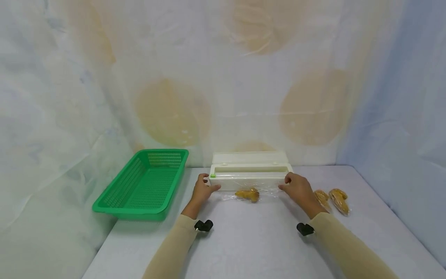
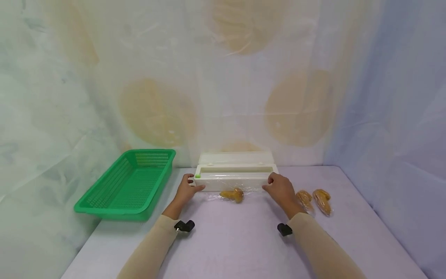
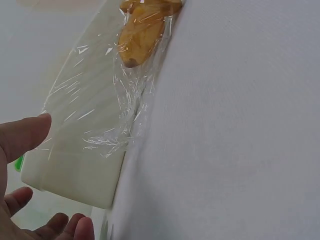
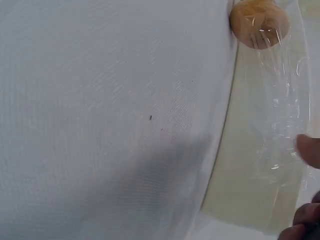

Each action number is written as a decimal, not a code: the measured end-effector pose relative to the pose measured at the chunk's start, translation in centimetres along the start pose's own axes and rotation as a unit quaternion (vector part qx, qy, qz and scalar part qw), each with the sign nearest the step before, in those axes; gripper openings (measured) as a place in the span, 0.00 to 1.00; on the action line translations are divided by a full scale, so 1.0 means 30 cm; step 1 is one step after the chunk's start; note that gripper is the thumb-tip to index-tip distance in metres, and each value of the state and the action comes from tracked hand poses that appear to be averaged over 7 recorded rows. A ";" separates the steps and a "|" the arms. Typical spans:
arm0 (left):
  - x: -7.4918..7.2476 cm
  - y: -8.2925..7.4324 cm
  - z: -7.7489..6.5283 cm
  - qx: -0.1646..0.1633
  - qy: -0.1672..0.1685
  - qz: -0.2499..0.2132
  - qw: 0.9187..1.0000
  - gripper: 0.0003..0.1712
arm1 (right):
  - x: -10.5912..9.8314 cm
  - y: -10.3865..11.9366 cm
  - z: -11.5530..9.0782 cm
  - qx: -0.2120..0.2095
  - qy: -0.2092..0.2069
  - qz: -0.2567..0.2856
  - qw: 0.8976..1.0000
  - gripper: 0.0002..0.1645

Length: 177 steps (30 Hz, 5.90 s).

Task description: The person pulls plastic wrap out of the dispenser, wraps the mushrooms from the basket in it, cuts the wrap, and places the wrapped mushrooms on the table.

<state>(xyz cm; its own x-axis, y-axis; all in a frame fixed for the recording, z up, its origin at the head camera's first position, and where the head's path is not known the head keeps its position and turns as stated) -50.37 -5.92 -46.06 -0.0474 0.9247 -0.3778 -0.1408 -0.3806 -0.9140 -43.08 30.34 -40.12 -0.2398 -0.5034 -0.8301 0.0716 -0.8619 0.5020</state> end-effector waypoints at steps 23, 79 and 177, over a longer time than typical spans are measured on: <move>0.036 -0.017 0.072 0.057 0.017 -0.126 0.990 0.27 | 0.034 0.281 0.083 -0.127 0.000 0.017 0.992 0.07; 0.040 -0.059 0.116 0.145 0.071 -0.079 0.984 0.13 | 0.426 0.698 0.226 -0.079 0.034 -0.064 0.994 0.22; 0.011 0.009 0.084 0.109 0.056 -0.073 0.990 0.15 | -0.068 -0.064 0.111 -0.040 -0.023 0.001 0.999 0.08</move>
<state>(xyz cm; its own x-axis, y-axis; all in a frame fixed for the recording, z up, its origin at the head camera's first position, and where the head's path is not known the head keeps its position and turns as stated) -52.91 -5.69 -46.05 0.0982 0.9579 -0.2699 -0.3484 -0.2210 -0.9109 -45.96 33.23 -38.59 -0.2839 -0.5038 -0.8158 0.1493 -0.8637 0.4814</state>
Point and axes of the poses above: each hand's wrist, its own z-axis towards the middle knuckle, its own x-axis out of the palm, y = z × x, the point moved 10 cm from there along z, towards the middle knuckle, and after that the axes turned 3 degrees about y, right-handed, at the moved point
